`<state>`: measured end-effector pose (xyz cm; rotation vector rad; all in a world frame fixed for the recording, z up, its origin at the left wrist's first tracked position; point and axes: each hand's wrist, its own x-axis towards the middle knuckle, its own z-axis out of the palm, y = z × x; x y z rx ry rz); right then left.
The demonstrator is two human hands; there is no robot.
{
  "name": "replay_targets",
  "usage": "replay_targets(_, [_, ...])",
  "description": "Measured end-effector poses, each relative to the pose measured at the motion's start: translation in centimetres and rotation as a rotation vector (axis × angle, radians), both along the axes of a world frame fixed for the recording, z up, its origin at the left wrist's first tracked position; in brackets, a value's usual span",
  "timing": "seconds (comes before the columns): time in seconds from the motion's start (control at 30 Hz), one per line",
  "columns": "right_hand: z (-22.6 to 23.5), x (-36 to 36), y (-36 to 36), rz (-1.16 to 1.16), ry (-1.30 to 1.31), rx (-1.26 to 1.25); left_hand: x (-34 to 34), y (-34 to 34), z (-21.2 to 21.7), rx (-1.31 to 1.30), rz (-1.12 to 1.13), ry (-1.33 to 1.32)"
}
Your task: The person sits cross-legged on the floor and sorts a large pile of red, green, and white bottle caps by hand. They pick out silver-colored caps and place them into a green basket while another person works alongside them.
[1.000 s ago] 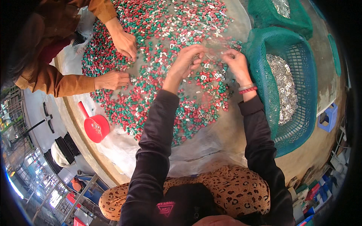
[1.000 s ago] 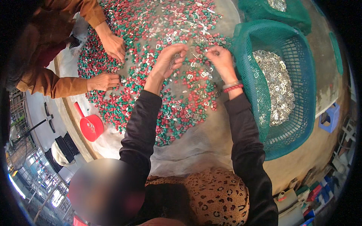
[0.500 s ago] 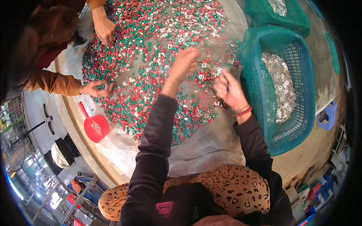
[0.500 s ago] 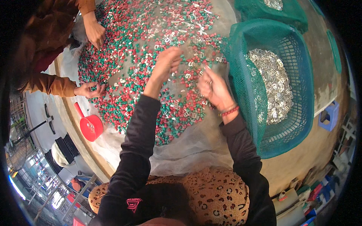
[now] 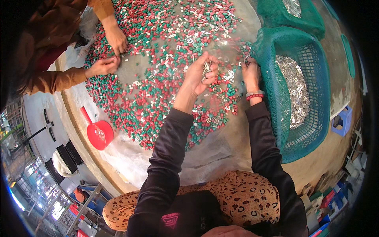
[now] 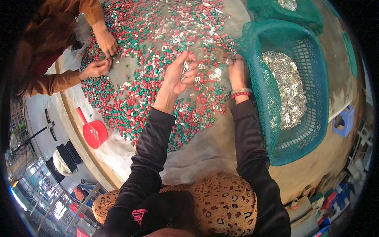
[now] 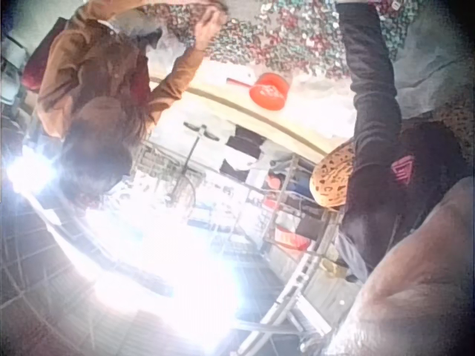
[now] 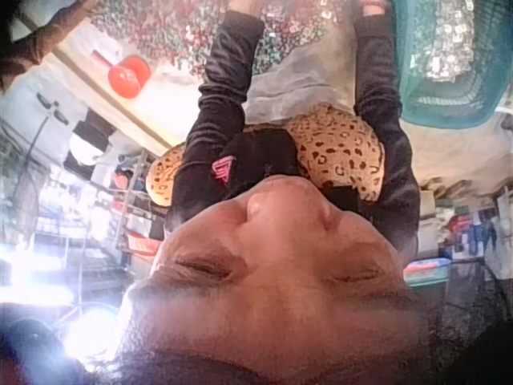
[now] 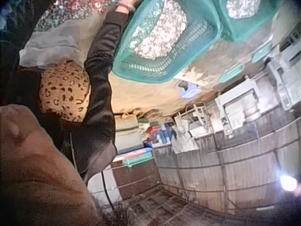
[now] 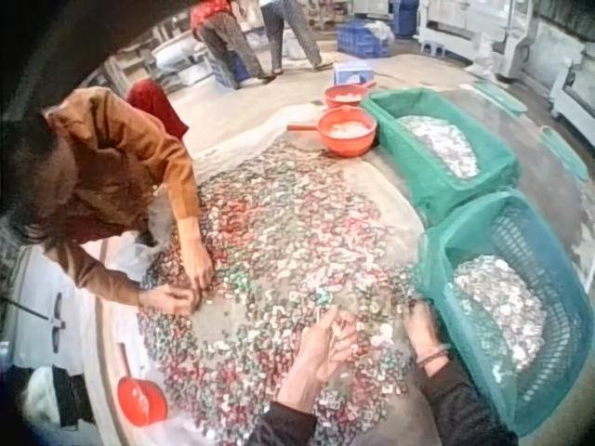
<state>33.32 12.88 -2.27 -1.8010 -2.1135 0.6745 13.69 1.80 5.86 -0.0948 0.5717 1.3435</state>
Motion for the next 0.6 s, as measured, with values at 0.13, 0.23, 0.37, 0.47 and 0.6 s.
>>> replay_targets(0.13, [0.4,-0.8,-0.1,0.125,0.038,-0.031,0.1,2.0,0.5,-0.011,-0.071,0.208])
replay_targets(0.23, [0.7,-1.1,-1.5,0.246,0.099,0.075,0.8,4.5,-0.2,0.088,-0.135,0.506])
replay_targets(0.37, [1.0,-0.8,-4.5,0.244,0.037,-0.127,4.3,9.4,-4.0,0.248,-0.402,1.13])
replay_targets(0.47, [1.7,-0.1,-5.9,0.186,0.327,-0.285,4.5,12.7,-7.7,0.452,-0.404,1.327])
replay_targets(0.6, [4.2,1.2,-5.2,-0.144,0.847,-0.737,0.1,14.6,-9.2,-0.114,-0.113,0.749])
